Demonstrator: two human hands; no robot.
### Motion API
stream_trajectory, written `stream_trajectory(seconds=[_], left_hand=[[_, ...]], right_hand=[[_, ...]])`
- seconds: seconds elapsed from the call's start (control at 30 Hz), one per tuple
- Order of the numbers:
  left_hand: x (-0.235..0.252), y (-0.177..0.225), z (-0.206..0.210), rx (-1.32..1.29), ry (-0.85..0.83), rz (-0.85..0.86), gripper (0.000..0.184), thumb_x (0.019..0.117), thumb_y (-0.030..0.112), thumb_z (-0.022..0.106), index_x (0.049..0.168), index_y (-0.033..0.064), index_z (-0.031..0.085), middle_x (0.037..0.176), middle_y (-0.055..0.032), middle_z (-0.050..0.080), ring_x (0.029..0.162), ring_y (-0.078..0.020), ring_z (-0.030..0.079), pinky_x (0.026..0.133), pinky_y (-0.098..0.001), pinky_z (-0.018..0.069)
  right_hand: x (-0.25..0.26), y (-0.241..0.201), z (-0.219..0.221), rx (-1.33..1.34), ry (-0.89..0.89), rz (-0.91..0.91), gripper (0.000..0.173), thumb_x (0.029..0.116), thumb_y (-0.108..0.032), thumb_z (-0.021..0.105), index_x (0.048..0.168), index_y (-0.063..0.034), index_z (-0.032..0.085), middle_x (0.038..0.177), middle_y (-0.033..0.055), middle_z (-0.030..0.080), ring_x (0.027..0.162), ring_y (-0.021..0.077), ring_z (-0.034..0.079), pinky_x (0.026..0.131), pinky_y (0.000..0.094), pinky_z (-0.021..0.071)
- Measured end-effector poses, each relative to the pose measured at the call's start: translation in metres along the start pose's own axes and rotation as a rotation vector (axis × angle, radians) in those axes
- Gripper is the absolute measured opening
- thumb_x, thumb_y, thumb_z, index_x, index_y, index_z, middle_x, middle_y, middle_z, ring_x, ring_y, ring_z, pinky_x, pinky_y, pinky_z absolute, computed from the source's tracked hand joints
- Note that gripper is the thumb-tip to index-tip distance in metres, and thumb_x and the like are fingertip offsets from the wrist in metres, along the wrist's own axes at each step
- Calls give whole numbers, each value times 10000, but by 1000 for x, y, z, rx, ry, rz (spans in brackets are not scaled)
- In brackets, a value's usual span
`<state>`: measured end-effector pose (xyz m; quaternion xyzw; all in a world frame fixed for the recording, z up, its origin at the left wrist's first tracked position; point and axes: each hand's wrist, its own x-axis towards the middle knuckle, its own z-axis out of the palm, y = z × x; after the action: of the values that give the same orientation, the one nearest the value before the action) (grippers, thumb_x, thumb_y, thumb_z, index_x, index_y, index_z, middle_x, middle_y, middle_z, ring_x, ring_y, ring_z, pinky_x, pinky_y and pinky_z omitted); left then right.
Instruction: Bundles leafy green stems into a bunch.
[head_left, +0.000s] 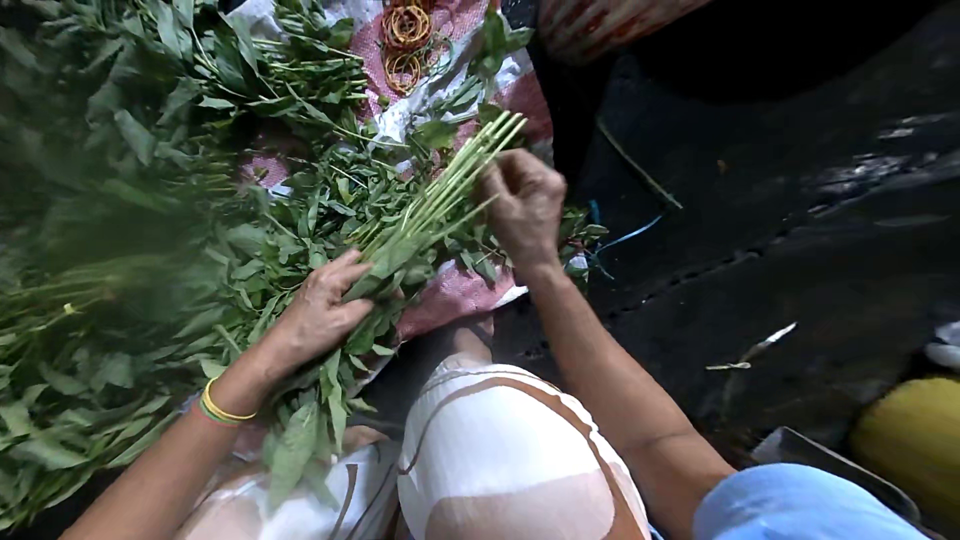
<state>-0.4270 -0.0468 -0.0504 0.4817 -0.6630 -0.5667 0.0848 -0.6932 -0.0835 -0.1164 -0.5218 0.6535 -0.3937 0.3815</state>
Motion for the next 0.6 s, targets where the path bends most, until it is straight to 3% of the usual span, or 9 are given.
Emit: stream_trajectory(seconds=[0.03, 0.1, 0.17, 0.23, 0.27, 0.33, 0.43, 0.53, 0.6], left_hand=[[-2, 2, -3, -156, -40, -66, 283, 902, 12, 570, 1112, 97, 739, 1113, 27, 700, 1005, -45, 649, 898, -250, 551], [-4, 8, -6, -466, -66, -249, 314, 931, -61, 484, 1083, 78, 721, 999, 6, 743, 834, -47, 681, 738, -209, 578], [-4, 6, -10, -620, -68, -369, 342, 925, -27, 435, 1080, 102, 710, 961, 6, 737, 775, -51, 675, 667, -209, 576], [-4, 2, -10, -699, -58, -397, 352, 927, -11, 408, 1069, 109, 706, 944, 15, 736, 758, -32, 678, 647, -196, 580], [-3, 1, -10, -723, -58, -389, 357, 927, -9, 400, 1063, 113, 707, 948, 19, 734, 764, -27, 678, 651, -191, 580], [-2, 0, -9, -744, -50, -373, 352, 922, -8, 408, 1057, 115, 709, 956, 16, 738, 768, -28, 681, 652, -194, 583], [-1, 4, -5, -655, -25, -355, 315, 943, -14, 453, 1080, 106, 710, 959, 7, 737, 771, -43, 678, 660, -208, 581], [0, 4, 1, -581, 11, -333, 298, 968, -30, 472, 1114, 86, 705, 996, -8, 740, 802, -64, 686, 697, -226, 587], [0, 2, 3, -551, 18, -303, 303, 965, -47, 473, 1121, 79, 701, 1005, -5, 739, 815, -61, 685, 706, -221, 584]], right_hand=[[9, 9, -13, -24, 36, 33, 256, 1044, -188, 544, 1060, 34, 670, 783, 45, 682, 605, 103, 648, 582, 323, 593], [19, 28, -35, -183, 94, 97, 266, 1043, -226, 542, 1075, 3, 674, 823, 60, 704, 655, 139, 682, 632, 349, 604], [22, 36, -48, -361, 13, 136, 321, 980, -173, 601, 1236, 1, 684, 1117, 185, 721, 984, 289, 708, 896, 488, 554], [18, 38, -51, -360, -151, 191, 496, 946, -137, 632, 1418, 4, 574, 1372, 251, 598, 1232, 386, 603, 1047, 572, 463], [16, 36, -49, -275, -201, 235, 477, 954, -140, 631, 1409, -8, 578, 1362, 221, 606, 1192, 335, 628, 1004, 527, 511], [11, 30, -41, 37, -231, 357, 321, 1003, -163, 616, 1293, -27, 642, 1139, 119, 695, 938, 200, 707, 763, 401, 623], [-3, 16, -19, 177, -91, 257, 220, 988, -211, 637, 1113, -29, 647, 881, 41, 706, 692, 113, 693, 572, 294, 592], [-19, 4, -4, -1, -53, -79, 337, 929, -193, 677, 1164, 46, 644, 1089, 141, 655, 793, 139, 653, 674, 302, 571], [-27, -6, 3, -57, -173, -194, 413, 871, -167, 729, 1222, 29, 638, 1288, 188, 573, 788, 154, 613, 612, 281, 530]])
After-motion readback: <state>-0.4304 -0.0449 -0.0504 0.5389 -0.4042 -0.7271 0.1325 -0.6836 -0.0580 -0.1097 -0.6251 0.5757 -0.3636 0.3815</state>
